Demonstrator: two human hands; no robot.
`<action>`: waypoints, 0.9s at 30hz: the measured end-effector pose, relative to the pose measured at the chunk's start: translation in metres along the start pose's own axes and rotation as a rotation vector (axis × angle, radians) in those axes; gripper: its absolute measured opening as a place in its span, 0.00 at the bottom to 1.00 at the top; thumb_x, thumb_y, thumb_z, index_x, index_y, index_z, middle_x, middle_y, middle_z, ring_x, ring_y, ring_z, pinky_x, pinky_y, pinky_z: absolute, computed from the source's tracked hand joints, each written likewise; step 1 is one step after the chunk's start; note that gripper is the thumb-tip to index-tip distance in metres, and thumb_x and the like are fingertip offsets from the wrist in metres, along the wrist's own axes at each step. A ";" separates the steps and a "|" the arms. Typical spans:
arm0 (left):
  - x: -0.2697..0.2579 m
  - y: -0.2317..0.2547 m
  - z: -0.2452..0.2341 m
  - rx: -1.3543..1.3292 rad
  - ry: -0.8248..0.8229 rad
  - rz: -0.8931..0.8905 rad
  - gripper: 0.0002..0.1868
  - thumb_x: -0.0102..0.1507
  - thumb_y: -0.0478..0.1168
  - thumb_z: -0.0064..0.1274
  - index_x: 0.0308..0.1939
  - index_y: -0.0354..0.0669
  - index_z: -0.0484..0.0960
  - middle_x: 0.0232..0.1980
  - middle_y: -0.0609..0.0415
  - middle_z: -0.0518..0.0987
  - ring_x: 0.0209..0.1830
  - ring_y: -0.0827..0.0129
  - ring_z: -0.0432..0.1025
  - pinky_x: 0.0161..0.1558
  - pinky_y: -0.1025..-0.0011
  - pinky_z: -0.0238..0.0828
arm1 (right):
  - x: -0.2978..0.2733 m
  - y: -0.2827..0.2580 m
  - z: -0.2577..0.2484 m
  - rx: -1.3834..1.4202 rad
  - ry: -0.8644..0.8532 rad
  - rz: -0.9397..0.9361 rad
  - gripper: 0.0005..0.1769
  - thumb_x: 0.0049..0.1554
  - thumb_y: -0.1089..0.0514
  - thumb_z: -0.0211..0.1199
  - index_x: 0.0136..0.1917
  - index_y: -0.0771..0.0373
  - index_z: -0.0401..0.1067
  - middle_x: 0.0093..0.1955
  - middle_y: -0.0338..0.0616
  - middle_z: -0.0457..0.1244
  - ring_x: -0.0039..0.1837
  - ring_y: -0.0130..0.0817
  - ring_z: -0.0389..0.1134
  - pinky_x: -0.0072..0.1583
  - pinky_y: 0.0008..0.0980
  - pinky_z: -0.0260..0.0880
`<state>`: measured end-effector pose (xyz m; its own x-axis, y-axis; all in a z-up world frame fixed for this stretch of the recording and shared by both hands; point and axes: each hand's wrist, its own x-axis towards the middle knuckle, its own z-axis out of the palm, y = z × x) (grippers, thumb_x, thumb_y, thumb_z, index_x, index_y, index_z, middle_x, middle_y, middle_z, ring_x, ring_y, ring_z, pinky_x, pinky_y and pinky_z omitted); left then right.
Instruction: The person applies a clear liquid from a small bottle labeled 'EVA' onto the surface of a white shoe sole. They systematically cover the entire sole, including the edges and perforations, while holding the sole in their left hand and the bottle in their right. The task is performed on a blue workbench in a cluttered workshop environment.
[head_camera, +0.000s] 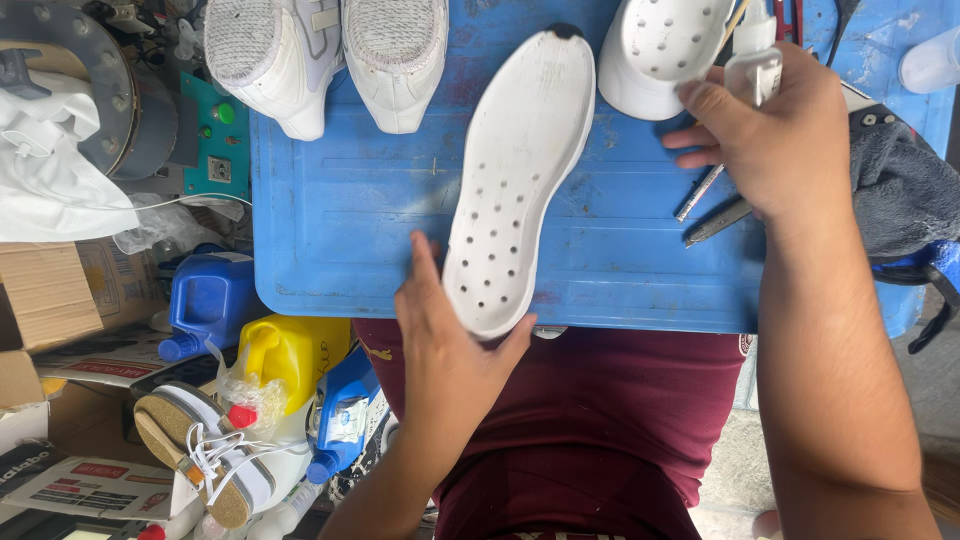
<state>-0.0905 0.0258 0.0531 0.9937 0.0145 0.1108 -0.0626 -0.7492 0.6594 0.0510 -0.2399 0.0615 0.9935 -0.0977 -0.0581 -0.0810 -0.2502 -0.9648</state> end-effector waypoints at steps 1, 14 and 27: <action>-0.007 -0.003 -0.003 0.001 -0.004 -0.012 0.66 0.51 0.46 0.74 0.76 0.21 0.42 0.69 0.27 0.65 0.67 0.37 0.62 0.64 0.47 0.64 | -0.005 -0.001 0.002 -0.051 0.030 -0.011 0.15 0.61 0.62 0.64 0.55 0.76 0.67 0.46 0.48 0.69 0.44 0.32 0.75 0.41 0.26 0.78; -0.071 -0.026 -0.008 -0.367 -0.017 -0.094 0.54 0.51 0.35 0.73 0.75 0.29 0.58 0.69 0.38 0.60 0.67 0.51 0.71 0.60 0.62 0.77 | -0.060 0.015 0.064 -0.001 -0.045 -0.101 0.15 0.63 0.67 0.67 0.62 0.69 0.70 0.46 0.45 0.66 0.48 0.27 0.71 0.49 0.25 0.74; -0.129 -0.086 0.043 -1.834 -0.349 -0.566 0.48 0.72 0.67 0.37 0.78 0.26 0.56 0.73 0.32 0.68 0.74 0.50 0.66 0.73 0.55 0.68 | -0.045 0.031 0.084 0.259 -0.243 0.008 0.15 0.59 0.73 0.67 0.46 0.62 0.62 0.56 0.54 0.70 0.49 0.29 0.72 0.46 0.27 0.76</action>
<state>-0.2094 0.0600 -0.0505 0.8880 -0.3160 -0.3341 0.4429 0.7834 0.4360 0.0110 -0.1623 0.0131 0.9854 0.1414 -0.0951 -0.0968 0.0048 -0.9953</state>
